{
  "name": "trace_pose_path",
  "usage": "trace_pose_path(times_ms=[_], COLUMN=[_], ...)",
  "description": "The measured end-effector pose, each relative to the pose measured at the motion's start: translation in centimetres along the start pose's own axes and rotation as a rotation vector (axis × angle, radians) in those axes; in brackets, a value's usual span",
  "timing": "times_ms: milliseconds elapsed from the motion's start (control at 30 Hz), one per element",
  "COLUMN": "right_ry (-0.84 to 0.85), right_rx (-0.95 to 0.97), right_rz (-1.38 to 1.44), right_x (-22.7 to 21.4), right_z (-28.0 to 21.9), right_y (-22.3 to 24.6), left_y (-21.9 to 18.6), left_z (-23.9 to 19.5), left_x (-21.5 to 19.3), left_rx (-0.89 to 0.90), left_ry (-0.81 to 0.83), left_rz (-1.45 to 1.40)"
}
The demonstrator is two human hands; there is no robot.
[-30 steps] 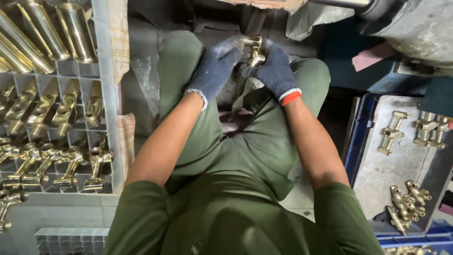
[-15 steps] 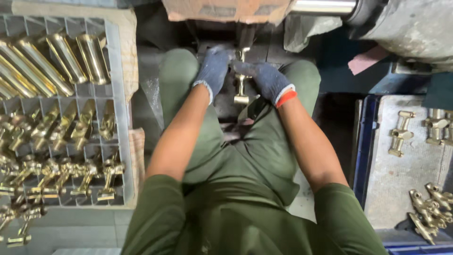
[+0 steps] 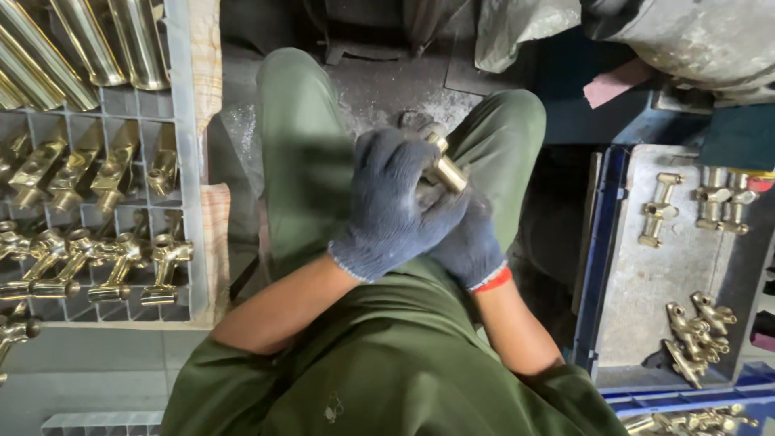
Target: The person polishes brass-colored metal faucet components by holding them against a rotating buffing wheel, turning each piece to reach different sides and then placing the finished items into a storage crate.
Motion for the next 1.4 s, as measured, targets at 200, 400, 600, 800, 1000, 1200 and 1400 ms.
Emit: trace_pose_path(times_ms=[200,400,600,800,1000,1200,1400], right_ry=[-0.137,-0.045,0.114,0.052,-0.063,-0.110,0.534], right_rx=[-0.066,-0.386,-0.951,-0.761,-0.016,0.186,-0.476], right_rz=[-0.214,-1.647,-2.399,-2.337,-1.997,-1.332,-1.948], right_x=[-0.6,2.1,3.5,-0.6,-5.4,-7.2,-0.9], right_z=[0.9,3.4,10.0,16.6,17.7,18.2,17.2], right_y=[1.0,6.3,11.3,14.4,11.8,10.2,10.8], left_y=[-0.3,9.6,19.0,23.4,28.4,35.9,35.0], left_z=[-5.3,-4.9,-2.0,1.6,-1.5,-2.0,1.3], left_x=[-2.3,-0.5,7.5,11.2,13.7,17.1,16.6], left_rx=[0.157,-0.254,-0.761,-0.747,-1.068,-1.041,-0.894], left_ry=[0.215,0.363,0.482,0.231,0.222,0.167,0.143], left_rz=[0.077,-0.036,-0.410,-0.731,-0.766,-0.595,-0.480])
Point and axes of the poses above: each hand's wrist, its own z-axis towards the middle knuckle, its own x-axis out of the palm, y = z × x, the point moved 9 cm from there along z, towards the middle knuckle, and after that the axes turned 4 degrees about -x, right-handed, at the moved point
